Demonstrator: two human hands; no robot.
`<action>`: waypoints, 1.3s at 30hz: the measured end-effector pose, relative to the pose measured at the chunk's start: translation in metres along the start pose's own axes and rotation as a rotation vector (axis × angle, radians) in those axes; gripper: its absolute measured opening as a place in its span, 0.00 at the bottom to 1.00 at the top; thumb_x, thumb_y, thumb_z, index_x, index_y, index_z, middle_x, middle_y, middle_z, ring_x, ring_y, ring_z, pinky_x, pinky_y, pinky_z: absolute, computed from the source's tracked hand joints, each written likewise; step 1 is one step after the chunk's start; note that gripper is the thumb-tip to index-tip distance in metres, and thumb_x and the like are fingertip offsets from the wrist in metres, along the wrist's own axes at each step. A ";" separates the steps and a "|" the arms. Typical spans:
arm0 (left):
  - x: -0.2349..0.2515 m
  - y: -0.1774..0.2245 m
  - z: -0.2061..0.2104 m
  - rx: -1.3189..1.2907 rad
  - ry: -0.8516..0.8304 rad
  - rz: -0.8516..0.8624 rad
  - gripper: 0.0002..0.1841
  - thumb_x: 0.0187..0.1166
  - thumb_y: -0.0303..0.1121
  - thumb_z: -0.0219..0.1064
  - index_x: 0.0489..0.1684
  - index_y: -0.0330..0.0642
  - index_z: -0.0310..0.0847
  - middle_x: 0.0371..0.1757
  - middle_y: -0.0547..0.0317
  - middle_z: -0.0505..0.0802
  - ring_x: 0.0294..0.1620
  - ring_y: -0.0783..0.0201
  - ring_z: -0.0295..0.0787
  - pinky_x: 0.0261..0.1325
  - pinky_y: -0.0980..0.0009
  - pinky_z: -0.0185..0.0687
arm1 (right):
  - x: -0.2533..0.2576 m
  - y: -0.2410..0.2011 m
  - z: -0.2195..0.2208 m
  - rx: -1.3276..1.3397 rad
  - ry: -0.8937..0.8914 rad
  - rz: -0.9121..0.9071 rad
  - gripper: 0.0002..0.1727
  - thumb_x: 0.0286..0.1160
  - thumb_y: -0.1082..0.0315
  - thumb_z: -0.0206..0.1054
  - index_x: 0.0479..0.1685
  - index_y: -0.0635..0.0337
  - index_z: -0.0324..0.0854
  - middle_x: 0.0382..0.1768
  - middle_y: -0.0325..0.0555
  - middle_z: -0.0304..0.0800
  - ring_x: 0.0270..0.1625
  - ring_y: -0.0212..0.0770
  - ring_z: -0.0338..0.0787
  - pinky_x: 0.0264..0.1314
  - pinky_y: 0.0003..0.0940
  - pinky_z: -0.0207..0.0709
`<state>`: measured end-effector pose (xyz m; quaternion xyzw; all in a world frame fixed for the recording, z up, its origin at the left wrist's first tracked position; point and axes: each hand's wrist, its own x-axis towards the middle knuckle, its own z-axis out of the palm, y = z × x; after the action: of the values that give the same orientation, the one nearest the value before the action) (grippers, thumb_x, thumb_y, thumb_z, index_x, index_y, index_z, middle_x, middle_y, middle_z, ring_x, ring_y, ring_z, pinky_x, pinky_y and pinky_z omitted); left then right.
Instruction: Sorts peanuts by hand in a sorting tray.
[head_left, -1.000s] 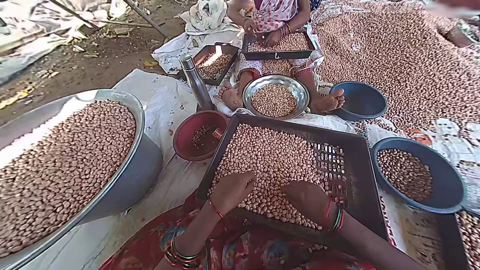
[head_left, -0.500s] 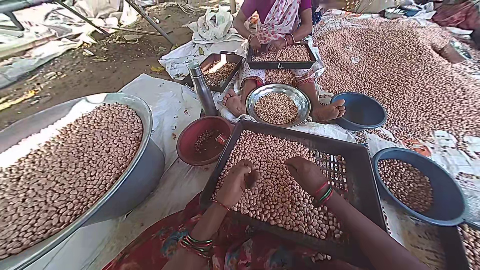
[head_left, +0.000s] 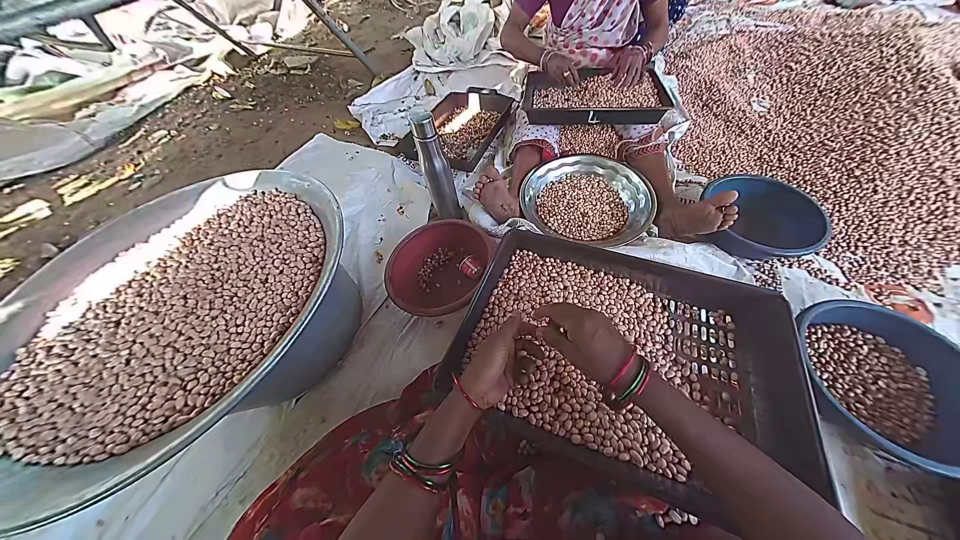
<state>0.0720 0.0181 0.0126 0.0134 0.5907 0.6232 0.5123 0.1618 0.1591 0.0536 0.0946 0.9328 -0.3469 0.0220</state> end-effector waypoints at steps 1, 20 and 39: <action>0.000 -0.001 0.000 -0.039 -0.003 0.006 0.27 0.97 0.51 0.32 0.48 0.44 0.76 0.26 0.65 0.87 0.15 0.76 0.76 0.17 0.82 0.70 | -0.008 -0.006 0.003 0.001 -0.004 -0.064 0.18 0.87 0.67 0.59 0.60 0.73 0.86 0.54 0.66 0.92 0.54 0.61 0.93 0.59 0.58 0.81; -0.018 0.001 -0.021 0.356 0.093 0.196 0.15 0.95 0.33 0.48 0.36 0.40 0.76 0.14 0.73 0.73 0.10 0.82 0.62 0.15 0.86 0.58 | -0.028 -0.015 0.014 -0.175 -0.310 0.002 0.19 0.92 0.66 0.52 0.64 0.70 0.84 0.60 0.67 0.89 0.63 0.65 0.90 0.62 0.61 0.79; 0.008 0.016 0.005 1.477 0.089 0.044 0.22 0.96 0.40 0.46 0.78 0.40 0.73 0.63 0.36 0.90 0.68 0.38 0.86 0.70 0.41 0.75 | 0.016 0.013 0.032 -0.375 -0.333 0.283 0.22 0.94 0.63 0.49 0.76 0.63 0.77 0.68 0.66 0.85 0.69 0.66 0.86 0.68 0.62 0.76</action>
<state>0.0609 0.0304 0.0213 0.3412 0.8760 0.0733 0.3328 0.1476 0.1500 0.0190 0.1598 0.9418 -0.1728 0.2402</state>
